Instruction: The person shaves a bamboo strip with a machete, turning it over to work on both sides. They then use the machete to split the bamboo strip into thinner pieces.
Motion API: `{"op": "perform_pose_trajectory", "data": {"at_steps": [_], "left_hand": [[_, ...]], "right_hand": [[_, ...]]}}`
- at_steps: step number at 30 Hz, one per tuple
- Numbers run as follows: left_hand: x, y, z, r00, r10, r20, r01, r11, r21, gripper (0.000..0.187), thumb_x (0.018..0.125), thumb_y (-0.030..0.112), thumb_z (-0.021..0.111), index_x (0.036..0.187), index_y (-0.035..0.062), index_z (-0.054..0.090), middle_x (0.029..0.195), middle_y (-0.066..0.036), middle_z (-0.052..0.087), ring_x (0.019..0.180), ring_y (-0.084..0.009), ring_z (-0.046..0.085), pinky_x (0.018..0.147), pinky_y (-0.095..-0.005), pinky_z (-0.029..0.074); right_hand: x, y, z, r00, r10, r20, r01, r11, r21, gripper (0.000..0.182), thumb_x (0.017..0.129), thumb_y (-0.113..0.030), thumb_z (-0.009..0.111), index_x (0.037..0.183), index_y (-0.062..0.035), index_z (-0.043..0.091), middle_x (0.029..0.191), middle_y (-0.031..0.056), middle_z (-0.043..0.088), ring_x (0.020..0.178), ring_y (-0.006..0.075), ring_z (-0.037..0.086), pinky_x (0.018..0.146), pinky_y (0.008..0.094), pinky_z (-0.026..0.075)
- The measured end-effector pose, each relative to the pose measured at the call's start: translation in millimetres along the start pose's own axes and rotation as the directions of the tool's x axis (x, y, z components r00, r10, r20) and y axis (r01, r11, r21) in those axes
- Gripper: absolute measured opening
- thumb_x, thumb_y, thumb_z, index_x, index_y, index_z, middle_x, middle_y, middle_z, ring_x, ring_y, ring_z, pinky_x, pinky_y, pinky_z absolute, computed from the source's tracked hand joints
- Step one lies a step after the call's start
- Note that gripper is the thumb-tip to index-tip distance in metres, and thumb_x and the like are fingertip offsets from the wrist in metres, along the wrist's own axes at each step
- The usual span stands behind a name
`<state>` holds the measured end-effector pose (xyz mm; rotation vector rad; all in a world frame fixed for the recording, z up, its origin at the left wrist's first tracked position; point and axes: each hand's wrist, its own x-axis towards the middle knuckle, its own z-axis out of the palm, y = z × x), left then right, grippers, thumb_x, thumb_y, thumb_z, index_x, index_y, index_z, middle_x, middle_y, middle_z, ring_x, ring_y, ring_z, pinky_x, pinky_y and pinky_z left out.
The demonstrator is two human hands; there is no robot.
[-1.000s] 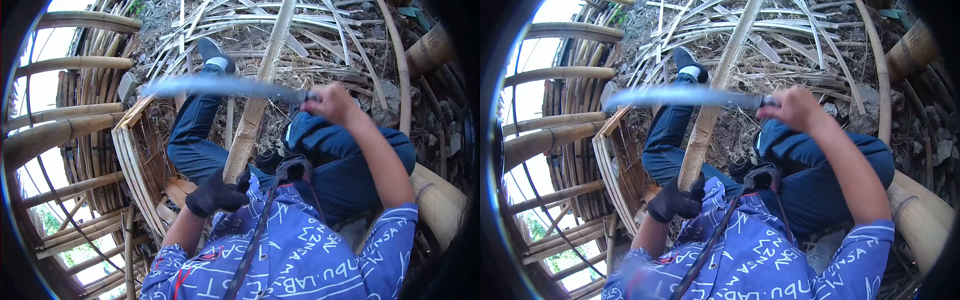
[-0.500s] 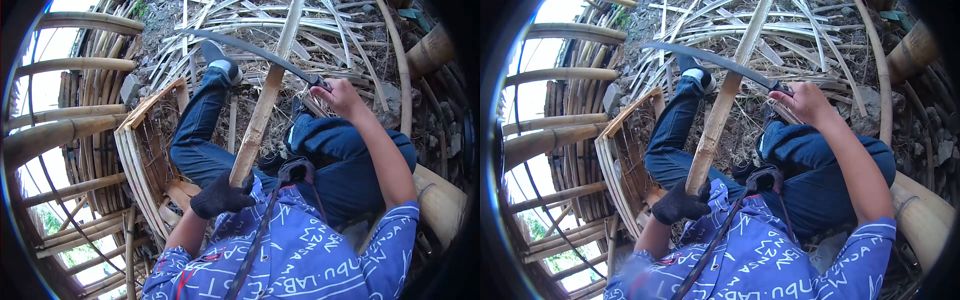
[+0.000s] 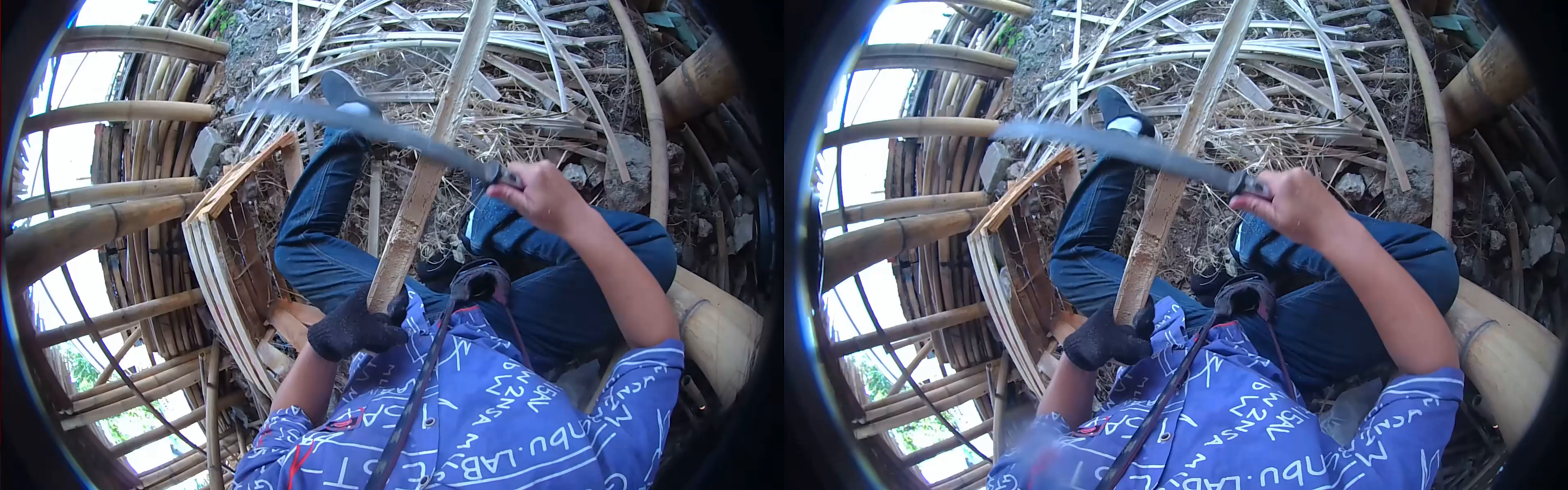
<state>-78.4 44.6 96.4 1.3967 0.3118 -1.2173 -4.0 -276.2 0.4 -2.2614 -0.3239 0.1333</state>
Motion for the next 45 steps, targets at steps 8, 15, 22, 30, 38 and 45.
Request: {"op": "perform_pose_trajectory", "data": {"at_steps": [8,15,22,30,38,45], "left_hand": [[-17,-23,-13,0.999,-0.045,-0.012,0.046,0.996,0.074,0.037,0.070,0.001,0.077,0.096,0.0094,0.052,0.080,0.002,0.052,0.068,-0.0063,0.049,0.056,-0.0240,0.043],[-19,-9,-4,1.000,0.010,-0.002,-0.010,0.981,0.192,0.032,0.072,0.007,0.077,0.091,0.0092,0.051,0.079,0.003,0.050,0.072,-0.0059,0.047,0.060,-0.0252,0.042],[-17,-24,-5,0.997,0.039,-0.070,-0.018,0.959,0.283,0.030,0.070,0.000,0.075,0.082,0.0092,0.049,0.072,0.002,0.049,0.062,-0.0065,0.048,0.053,-0.0238,0.040],[-10,-3,6,0.993,0.104,-0.057,-0.056,0.834,0.549,0.029,0.072,0.005,0.076,0.078,0.0092,0.048,0.072,0.003,0.049,0.066,-0.0047,0.046,0.056,-0.0239,0.040],[-20,-34,-10,0.990,-0.065,-0.125,0.116,0.878,0.465,0.029,0.074,0.009,0.078,0.076,0.0092,0.049,0.068,0.004,0.049,0.062,-0.0054,0.047,0.054,-0.0246,0.040],[-8,-49,-30,0.966,0.025,-0.257,0.139,0.786,0.602,0.030,0.075,0.015,0.077,0.072,0.0091,0.047,0.066,0.005,0.049,0.064,-0.0062,0.048,0.056,-0.0243,0.040]], "right_hand": [[31,48,-12,0.992,0.073,-0.103,-0.068,0.996,0.051,0.048,0.082,-0.051,0.066,0.076,-0.0038,0.064,0.062,0.0166,0.060,0.059,0.0338,0.062,0.053,0.0394,0.047],[7,6,-8,0.993,-0.120,-0.024,0.119,0.993,-0.020,0.048,0.080,-0.052,0.067,0.077,-0.0041,0.066,0.061,0.0160,0.061,0.059,0.0339,0.063,0.055,0.0398,0.047],[16,25,-22,0.981,0.127,-0.149,-0.130,0.991,-0.008,0.058,0.081,-0.060,0.060,0.069,-0.0040,0.065,0.058,0.0162,0.059,0.057,0.0351,0.062,0.053,0.0416,0.046],[11,2,-10,0.998,-0.061,-0.017,0.059,0.992,-0.111,0.060,0.079,-0.064,0.060,0.071,-0.0045,0.063,0.057,0.0151,0.059,0.059,0.0345,0.063,0.056,0.0425,0.048],[18,32,-26,0.954,0.231,-0.190,-0.230,0.973,0.028,0.063,0.082,-0.064,0.057,0.066,-0.0023,0.062,0.056,0.0157,0.058,0.059,0.0342,0.063,0.056,0.0414,0.048],[6,-13,0,0.991,0.031,0.133,-0.023,0.998,-0.062,0.064,0.081,-0.066,0.055,0.068,-0.0035,0.063,0.063,0.0184,0.062,0.067,0.0375,0.064,0.062,0.0448,0.051]]}}
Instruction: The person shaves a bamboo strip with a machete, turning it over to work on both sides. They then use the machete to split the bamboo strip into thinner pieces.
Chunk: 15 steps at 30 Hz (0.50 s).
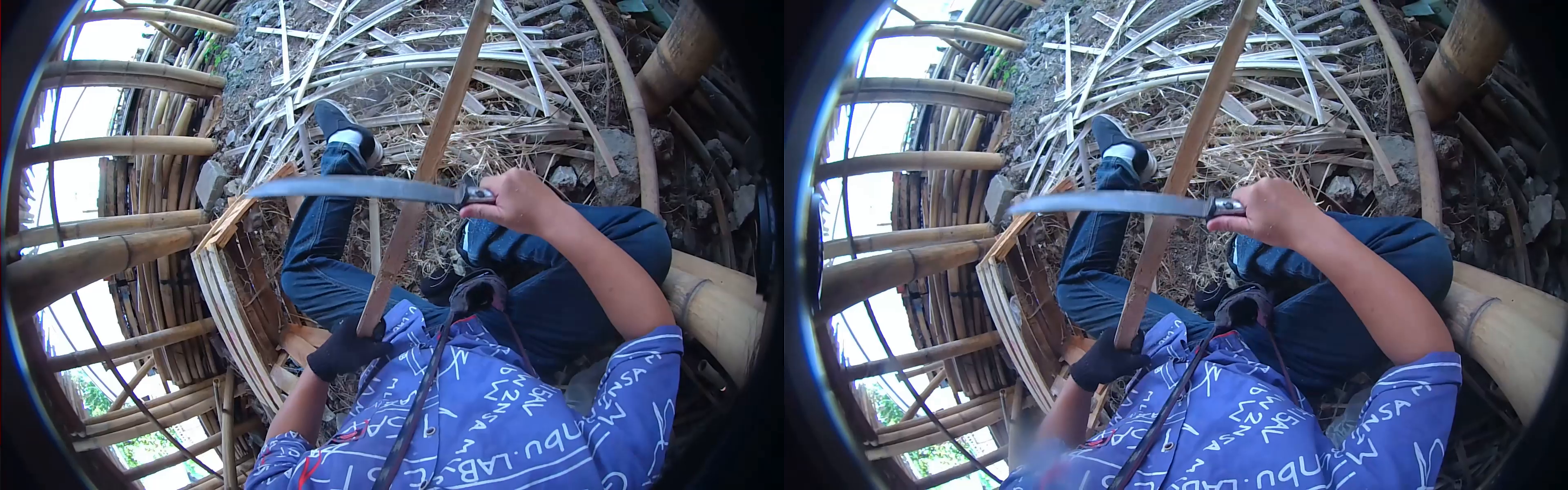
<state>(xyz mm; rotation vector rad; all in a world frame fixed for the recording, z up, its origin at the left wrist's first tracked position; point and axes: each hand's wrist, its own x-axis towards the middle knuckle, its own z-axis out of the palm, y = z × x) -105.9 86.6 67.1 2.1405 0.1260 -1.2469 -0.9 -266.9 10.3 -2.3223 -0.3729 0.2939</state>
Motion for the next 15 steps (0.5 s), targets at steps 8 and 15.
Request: {"op": "perform_pose_trajectory", "data": {"at_steps": [8,15], "left_hand": [[-12,-56,11,0.933,-0.311,0.183,0.326,0.943,-0.059,0.048,0.083,0.048,0.066,0.098,0.0029,0.066,0.070,-0.004,0.063,0.060,-0.0107,0.059,0.053,-0.0280,0.047],[15,-55,-11,0.929,-0.311,0.200,0.139,0.795,0.590,0.068,0.077,0.065,0.057,0.099,0.0017,0.069,0.094,-0.021,0.068,0.087,-0.0319,0.067,0.078,-0.0401,0.050]], "right_hand": [[-1,12,54,0.943,0.036,0.331,0.028,0.982,-0.188,0.072,0.081,-0.069,0.049,0.073,0.0000,0.066,0.072,0.0209,0.065,0.072,0.0384,0.065,0.067,0.0458,0.052],[-3,15,57,0.923,0.067,0.379,0.003,0.983,-0.181,0.072,0.082,-0.067,0.051,0.073,0.0022,0.066,0.075,0.0222,0.065,0.076,0.0392,0.064,0.069,0.0458,0.052]]}}
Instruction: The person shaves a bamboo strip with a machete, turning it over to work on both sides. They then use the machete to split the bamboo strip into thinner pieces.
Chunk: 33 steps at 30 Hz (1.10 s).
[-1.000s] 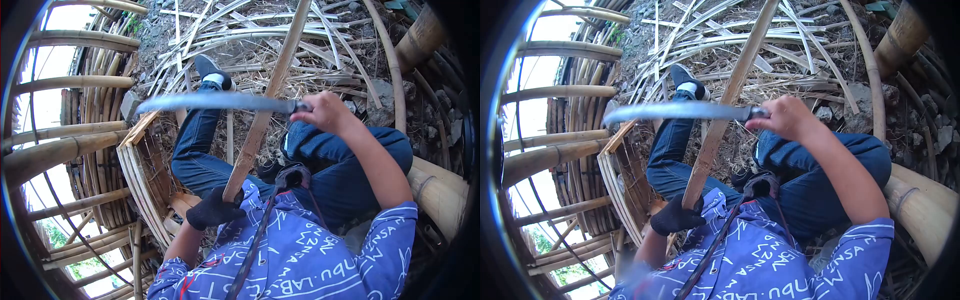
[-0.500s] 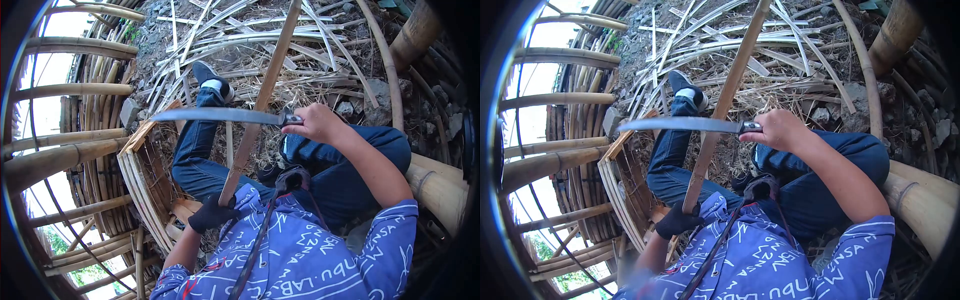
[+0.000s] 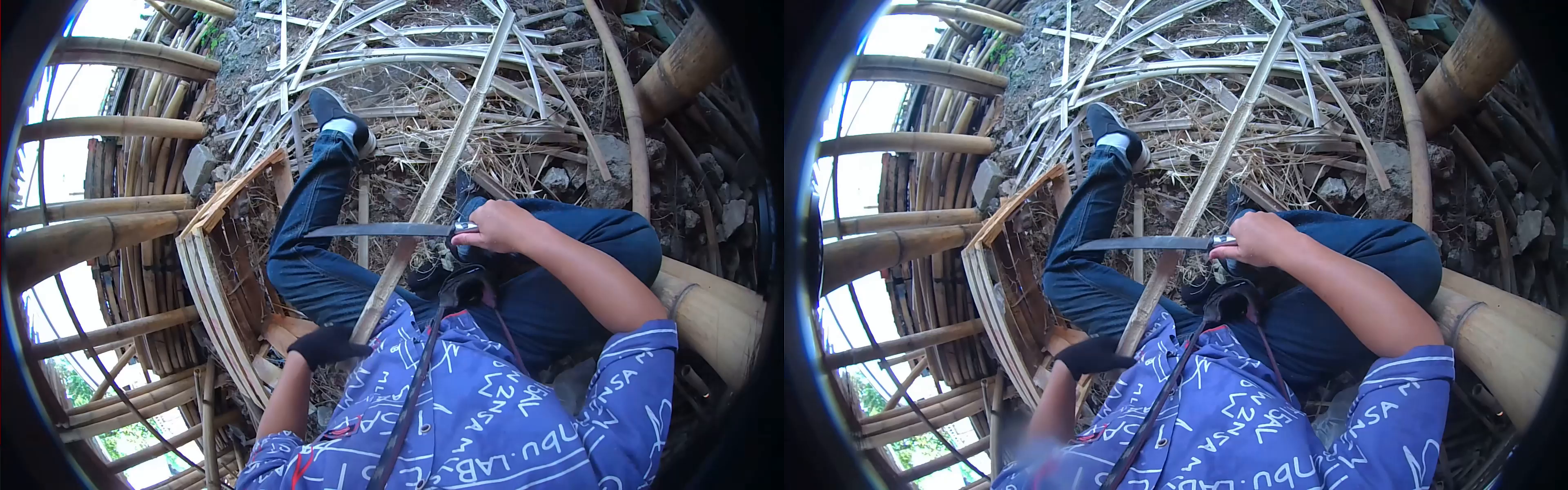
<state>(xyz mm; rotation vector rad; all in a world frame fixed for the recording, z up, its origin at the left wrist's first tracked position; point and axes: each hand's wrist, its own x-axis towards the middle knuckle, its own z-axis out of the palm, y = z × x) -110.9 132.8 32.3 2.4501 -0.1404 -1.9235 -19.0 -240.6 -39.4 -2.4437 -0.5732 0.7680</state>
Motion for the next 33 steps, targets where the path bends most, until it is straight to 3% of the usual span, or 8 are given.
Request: {"op": "perform_pose_trajectory", "data": {"at_steps": [3,6,8,12,14,18,24,33], "left_hand": [[-11,23,-28,0.967,0.085,-0.241,-0.032,0.976,0.216,0.061,0.078,0.061,0.059,0.098,0.0048,0.069,0.095,-0.019,0.068,0.091,-0.0345,0.065,0.082,-0.0433,0.050],[-1,54,-56,0.855,-0.023,-0.518,-0.006,0.999,-0.054,0.056,0.079,0.055,0.062,0.104,0.0048,0.066,0.098,-0.018,0.067,0.094,-0.0331,0.065,0.083,-0.0420,0.050],[32,61,-61,0.772,0.148,-0.618,-0.339,0.919,-0.203,0.049,0.080,0.047,0.067,0.102,0.0038,0.065,0.093,-0.018,0.067,0.085,-0.0282,0.066,0.076,-0.0383,0.050],[89,70,-64,0.867,0.212,-0.451,-0.344,0.910,-0.232,0.044,0.082,0.039,0.067,0.107,0.0030,0.063,0.095,-0.015,0.068,0.085,-0.0238,0.067,0.074,-0.0357,0.051],[111,69,-57,0.896,0.377,-0.236,-0.382,0.378,-0.843,0.037,0.087,0.031,0.063,0.113,0.0039,0.060,0.084,-0.008,0.065,0.072,-0.0179,0.063,0.065,-0.0304,0.049],[111,81,-71,0.889,0.445,-0.106,-0.203,0.176,-0.963,0.025,0.091,0.027,0.059,0.105,0.0068,0.060,0.065,0.003,0.048,0.052,-0.0074,0.045,0.046,-0.0242,0.034],[89,99,-70,0.909,0.330,-0.256,-0.360,0.307,-0.881,0.024,0.090,0.030,0.061,0.086,0.0082,0.052,0.062,0.002,0.047,0.048,-0.0083,0.043,0.042,-0.0242,0.032],[64,111,-58,0.886,0.215,-0.410,-0.462,0.443,-0.768,0.024,0.091,0.029,0.058,0.094,0.0060,0.053,0.062,0.002,0.046,0.046,-0.0074,0.042,0.041,-0.0241,0.034]], "right_hand": [[1,7,2,0.999,0.013,-0.033,-0.014,1.000,-0.015,0.071,0.082,-0.066,0.051,0.073,0.0029,0.066,0.075,0.0225,0.065,0.076,0.0394,0.064,0.070,0.0457,0.052],[2,10,0,0.999,0.045,-0.030,-0.045,0.999,-0.028,0.071,0.083,-0.065,0.051,0.072,0.0030,0.066,0.074,0.0226,0.065,0.076,0.0390,0.064,0.070,0.0457,0.052],[1,8,-4,0.999,0.047,-0.028,-0.047,0.999,-0.024,0.071,0.084,-0.064,0.051,0.071,0.0031,0.066,0.073,0.0226,0.065,0.075,0.0387,0.064,0.070,0.0458,0.052],[0,9,-6,0.995,0.051,-0.081,-0.052,0.999,-0.011,0.072,0.085,-0.064,0.048,0.071,0.0032,0.066,0.072,0.0228,0.064,0.075,0.0388,0.064,0.071,0.0459,0.052],[-1,13,-6,0.991,0.050,-0.121,-0.050,0.999,0.009,0.069,0.086,-0.062,0.050,0.069,0.0031,0.065,0.069,0.0234,0.062,0.072,0.0403,0.063,0.068,0.0466,0.050],[4,18,-5,0.989,0.100,-0.106,-0.098,0.995,0.020,0.072,0.086,-0.065,0.046,0.072,0.0036,0.066,0.073,0.0228,0.064,0.074,0.0393,0.064,0.069,0.0466,0.051],[2,20,-8,0.979,0.120,-0.164,-0.119,0.993,0.020,0.073,0.084,-0.067,0.047,0.072,0.0019,0.066,0.073,0.0217,0.064,0.075,0.0390,0.064,0.068,0.0461,0.051],[6,38,-7,0.955,0.058,-0.290,-0.081,0.994,-0.068,0.064,0.082,-0.065,0.054,0.066,-0.0036,0.063,0.066,0.0186,0.063,0.069,0.0389,0.063,0.061,0.0456,0.050]]}}
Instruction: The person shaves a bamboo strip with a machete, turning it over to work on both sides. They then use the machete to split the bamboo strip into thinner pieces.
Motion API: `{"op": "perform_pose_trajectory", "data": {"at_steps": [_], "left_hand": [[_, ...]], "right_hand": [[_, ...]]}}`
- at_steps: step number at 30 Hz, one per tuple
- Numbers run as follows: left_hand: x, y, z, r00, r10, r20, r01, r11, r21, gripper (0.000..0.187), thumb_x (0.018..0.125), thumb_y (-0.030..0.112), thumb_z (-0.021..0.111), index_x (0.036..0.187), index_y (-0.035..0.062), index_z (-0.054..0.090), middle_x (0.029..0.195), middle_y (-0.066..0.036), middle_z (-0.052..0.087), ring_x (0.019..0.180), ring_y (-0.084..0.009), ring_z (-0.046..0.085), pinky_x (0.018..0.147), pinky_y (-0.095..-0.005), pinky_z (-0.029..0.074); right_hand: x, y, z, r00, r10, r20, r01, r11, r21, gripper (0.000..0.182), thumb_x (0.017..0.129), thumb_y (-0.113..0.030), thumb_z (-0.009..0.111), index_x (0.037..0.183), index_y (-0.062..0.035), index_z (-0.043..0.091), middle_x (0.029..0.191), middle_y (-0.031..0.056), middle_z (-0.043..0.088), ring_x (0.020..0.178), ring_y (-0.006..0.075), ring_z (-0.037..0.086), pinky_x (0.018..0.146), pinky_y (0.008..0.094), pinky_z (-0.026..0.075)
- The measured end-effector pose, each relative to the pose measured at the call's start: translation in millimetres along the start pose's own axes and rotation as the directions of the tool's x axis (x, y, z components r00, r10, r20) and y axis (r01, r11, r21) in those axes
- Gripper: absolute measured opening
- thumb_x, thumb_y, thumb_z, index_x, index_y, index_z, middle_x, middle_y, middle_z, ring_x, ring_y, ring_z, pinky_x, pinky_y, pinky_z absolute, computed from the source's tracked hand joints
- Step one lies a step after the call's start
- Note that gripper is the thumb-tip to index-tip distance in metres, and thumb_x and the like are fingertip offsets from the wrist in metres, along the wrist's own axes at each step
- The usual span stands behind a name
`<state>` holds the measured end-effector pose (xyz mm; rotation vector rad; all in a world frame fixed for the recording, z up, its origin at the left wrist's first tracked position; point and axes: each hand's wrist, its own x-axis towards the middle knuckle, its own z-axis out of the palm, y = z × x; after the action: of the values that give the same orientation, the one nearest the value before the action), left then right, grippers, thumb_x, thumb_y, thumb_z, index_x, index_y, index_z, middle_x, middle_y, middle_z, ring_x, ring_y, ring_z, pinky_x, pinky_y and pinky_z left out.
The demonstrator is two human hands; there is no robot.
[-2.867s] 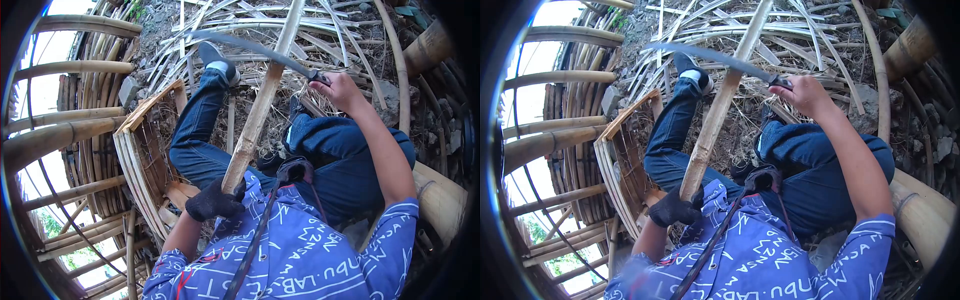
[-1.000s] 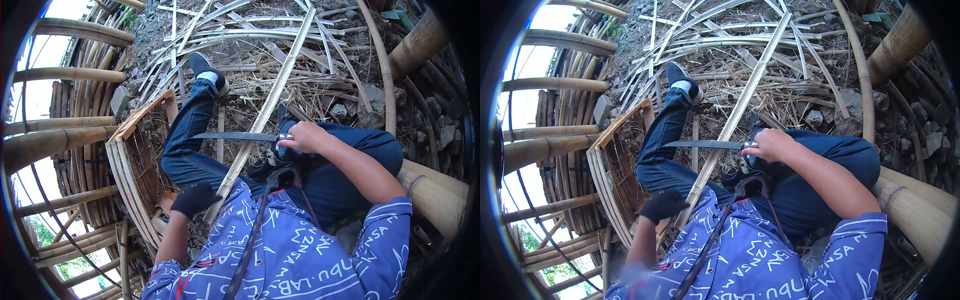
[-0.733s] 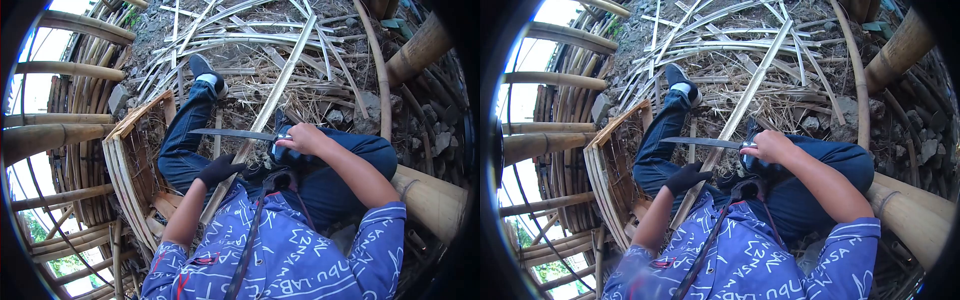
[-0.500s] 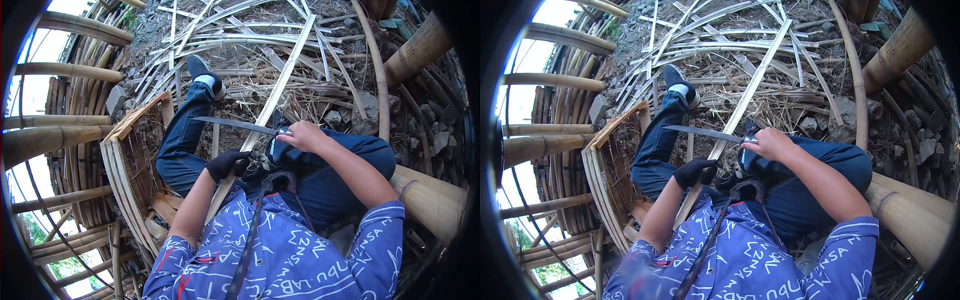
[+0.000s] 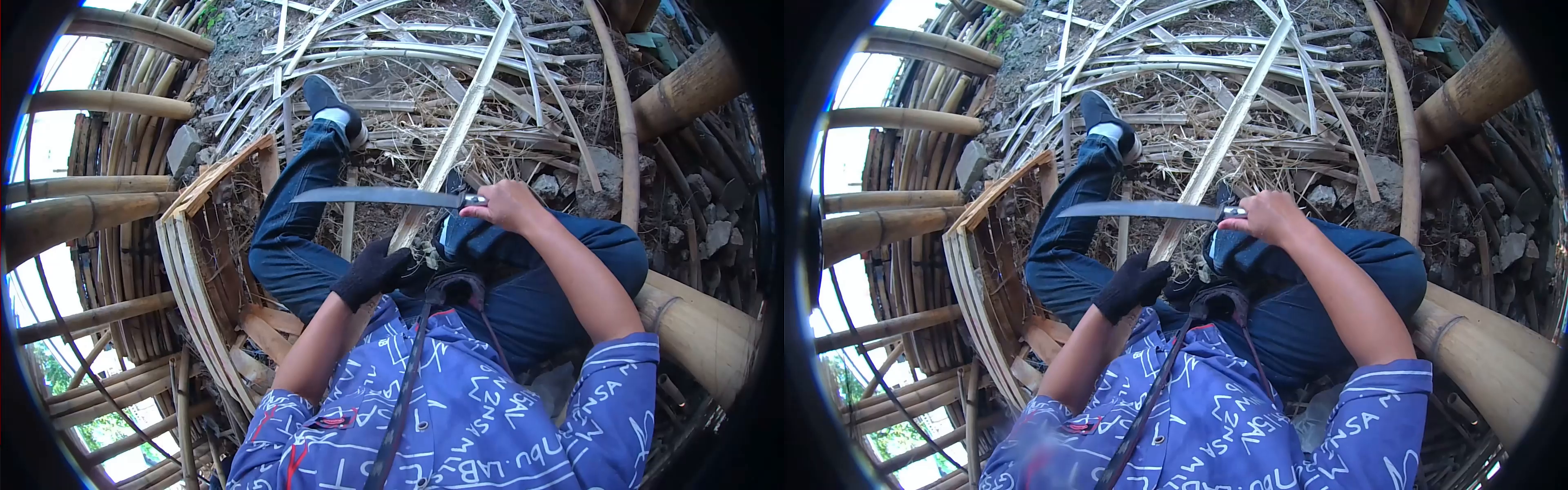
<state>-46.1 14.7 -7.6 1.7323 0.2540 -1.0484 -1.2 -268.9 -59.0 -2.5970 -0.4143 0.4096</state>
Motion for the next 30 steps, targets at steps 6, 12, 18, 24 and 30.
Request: {"op": "perform_pose_trajectory", "data": {"at_steps": [6,12,18,24,30], "left_hand": [[-9,-14,-6,0.999,-0.035,-0.025,0.037,0.998,0.060,0.022,0.092,0.027,0.056,0.096,0.0049,0.054,0.063,0.002,0.049,0.048,-0.0064,0.043,0.042,-0.0241,0.035],[-7,-24,-4,0.922,0.377,-0.083,-0.322,0.870,0.373,0.032,0.091,0.028,0.057,0.102,-0.0019,0.058,0.066,-0.008,0.059,0.056,-0.0133,0.055,0.053,-0.0313,0.045],[-22,-9,5,0.994,0.055,-0.098,-0.040,0.988,0.148,0.020,0.092,0.023,0.055,0.093,0.0034,0.055,0.064,0.000,0.052,0.050,-0.0064,0.046,0.043,-0.0237,0.037],[-30,-14,-4,0.997,0.012,-0.073,-0.004,0.995,0.103,0.020,0.092,0.022,0.057,0.098,0.0027,0.055,0.062,0.001,0.051,0.050,-0.0055,0.045,0.043,-0.0239,0.036],[-40,-34,0,0.943,0.305,-0.133,-0.243,0.905,0.349,0.018,0.092,0.019,0.055,0.101,0.0030,0.055,0.060,0.002,0.050,0.049,-0.0058,0.045,0.043,-0.0250,0.035]], "right_hand": [[9,17,-11,0.989,0.132,-0.067,-0.130,0.991,0.034,0.067,0.081,-0.068,0.052,0.071,-0.0033,0.065,0.071,0.0201,0.065,0.069,0.0390,0.065,0.062,0.0473,0.052],[-7,-16,-12,1.000,-0.024,-0.018,0.024,1.000,-0.014,0.061,0.082,-0.063,0.055,0.067,-0.0051,0.062,0.062,0.0206,0.061,0.064,0.0393,0.063,0.058,0.0462,0.050],[10,11,-14,0.975,0.133,-0.179,-0.143,0.989,-0.042,0.069,0.079,-0.071,0.051,0.071,-0.0037,0.064,0.065,0.0189,0.064,0.068,0.0381,0.065,0.062,0.0466,0.053],[10,11,-20,0.978,0.032,-0.205,-0.047,0.996,-0.069,0.066,0.081,-0.069,0.050,0.069,-0.0051,0.064,0.065,0.0180,0.064,0.064,0.0369,0.066,0.058,0.0440,0.053],[0,2,-19,0.991,-0.046,-0.125,0.021,0.982,-0.190,0.069,0.079,-0.072,0.048,0.069,-0.0061,0.064,0.060,0.0153,0.063,0.061,0.0332,0.067,0.056,0.0422,0.054]]}}
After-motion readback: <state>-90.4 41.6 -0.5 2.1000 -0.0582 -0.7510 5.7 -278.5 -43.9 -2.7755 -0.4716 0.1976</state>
